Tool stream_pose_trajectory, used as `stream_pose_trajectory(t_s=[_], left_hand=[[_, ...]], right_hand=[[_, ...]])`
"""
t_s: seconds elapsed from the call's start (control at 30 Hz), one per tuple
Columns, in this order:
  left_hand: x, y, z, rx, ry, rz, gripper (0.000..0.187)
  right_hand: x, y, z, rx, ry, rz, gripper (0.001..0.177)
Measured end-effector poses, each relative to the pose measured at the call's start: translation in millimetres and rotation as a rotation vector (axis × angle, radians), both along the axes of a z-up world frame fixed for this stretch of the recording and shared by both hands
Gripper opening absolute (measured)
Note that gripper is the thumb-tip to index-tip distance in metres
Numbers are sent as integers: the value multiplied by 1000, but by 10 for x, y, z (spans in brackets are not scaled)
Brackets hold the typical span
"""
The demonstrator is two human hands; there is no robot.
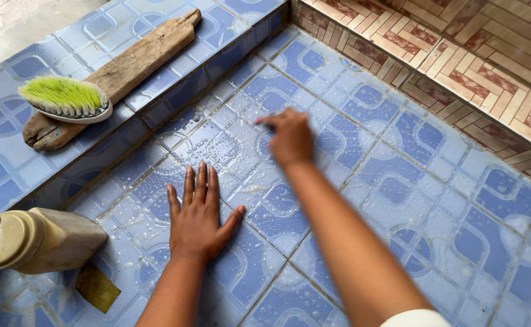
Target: The person scrubs the tiled floor and steps with a scrub pad and steel wool.
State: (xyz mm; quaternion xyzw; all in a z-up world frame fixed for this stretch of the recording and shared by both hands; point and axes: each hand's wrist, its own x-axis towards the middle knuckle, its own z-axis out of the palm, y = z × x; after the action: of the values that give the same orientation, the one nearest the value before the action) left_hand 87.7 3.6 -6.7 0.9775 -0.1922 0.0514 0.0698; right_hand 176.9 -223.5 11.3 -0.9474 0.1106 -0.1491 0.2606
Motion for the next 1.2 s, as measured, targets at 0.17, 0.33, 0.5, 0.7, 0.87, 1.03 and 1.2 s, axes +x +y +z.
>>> stream_pose_trajectory(t_s=[0.17, 0.33, 0.5, 0.7, 0.87, 1.03, 1.2], left_hand=[[167, -5, -1, -26, 67, 21, 94], [374, -34, 3, -27, 59, 24, 93], [474, -55, 24, -27, 58, 17, 94], [569, -86, 46, -66, 92, 31, 103], [618, -82, 15, 90, 9, 58, 108], [624, -83, 54, 55, 102, 59, 110], [606, -59, 3, -31, 53, 33, 110]], right_hand=[[-164, -1278, -20, -180, -22, -306, 46], [-238, -1736, -150, -339, -67, -453, 29], [30, -1309, -187, -318, -144, -369, 39], [444, 298, -240, -240, -146, 33, 49], [515, 1115, -180, -191, -255, 312, 17], [997, 724, -209, -299, -172, 167, 18], [1391, -341, -309, -255, -166, -83, 26]])
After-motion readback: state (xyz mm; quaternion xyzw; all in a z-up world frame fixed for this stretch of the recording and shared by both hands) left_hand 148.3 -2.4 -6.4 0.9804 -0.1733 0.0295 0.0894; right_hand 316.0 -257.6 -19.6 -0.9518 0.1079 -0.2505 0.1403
